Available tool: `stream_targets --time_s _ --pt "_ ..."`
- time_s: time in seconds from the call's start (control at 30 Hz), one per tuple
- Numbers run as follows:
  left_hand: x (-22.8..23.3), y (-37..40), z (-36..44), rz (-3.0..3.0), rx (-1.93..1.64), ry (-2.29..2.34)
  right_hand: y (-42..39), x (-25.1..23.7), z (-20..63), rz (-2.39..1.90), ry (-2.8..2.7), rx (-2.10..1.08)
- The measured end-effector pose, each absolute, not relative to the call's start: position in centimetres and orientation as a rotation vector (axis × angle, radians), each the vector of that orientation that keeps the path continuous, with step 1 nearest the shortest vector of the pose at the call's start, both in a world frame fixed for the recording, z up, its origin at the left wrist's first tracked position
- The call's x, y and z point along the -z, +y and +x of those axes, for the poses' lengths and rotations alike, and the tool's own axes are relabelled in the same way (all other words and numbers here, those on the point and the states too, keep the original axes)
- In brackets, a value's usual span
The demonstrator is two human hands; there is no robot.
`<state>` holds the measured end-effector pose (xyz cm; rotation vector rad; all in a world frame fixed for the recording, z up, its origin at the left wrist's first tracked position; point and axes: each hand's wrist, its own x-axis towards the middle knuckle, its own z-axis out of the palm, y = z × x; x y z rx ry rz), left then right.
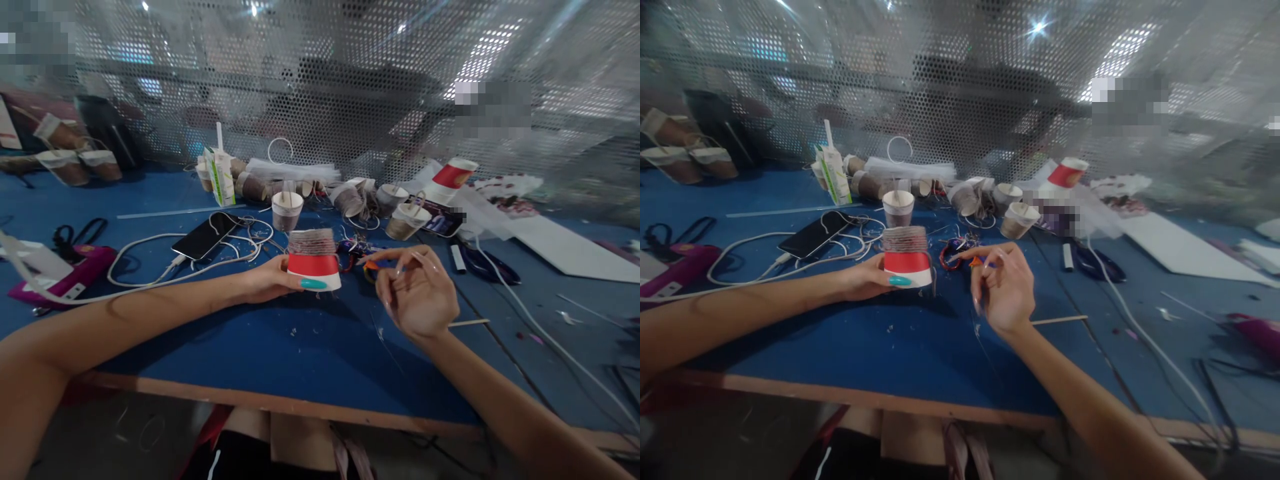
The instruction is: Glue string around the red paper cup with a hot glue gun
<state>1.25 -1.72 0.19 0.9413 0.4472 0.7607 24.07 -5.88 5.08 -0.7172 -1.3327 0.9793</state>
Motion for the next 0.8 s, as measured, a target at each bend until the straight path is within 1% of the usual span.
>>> stream_targets --time_s 0.17,0.27,0.43,0.6,0.67,0.8 --pt "-0.3 -1.8 1.3 0.948 -0.756 0.385 -7.6 -5.4 23.2 -0.649 -1.552 -1.388" --pt "-0.5 -1.9 1.3 0.953 -0.755 0.349 -7.8 -4.7 22.9 -0.669 -1.597 -1.453" --pt "-0.6 -2.0 1.3 0.993 -0.745 0.366 -7.7 -3.9 22.8 -0.670 -1.664 -1.505" --pt "-0.5 -1.9 1.4 0.986 -0.749 0.368 -7.2 -4.9 22.8 -0.688 -1.433 -1.519" --pt "-0.6 -1.9 1.3 0.980 -0.745 0.376 -6.5 -5.0 23.1 -0.776 -1.319 -1.482" --pt "-0.6 -1.9 1.1 0.949 -0.736 0.386 -5.3 -4.7 23.6 -0.911 -1.136 -1.299"
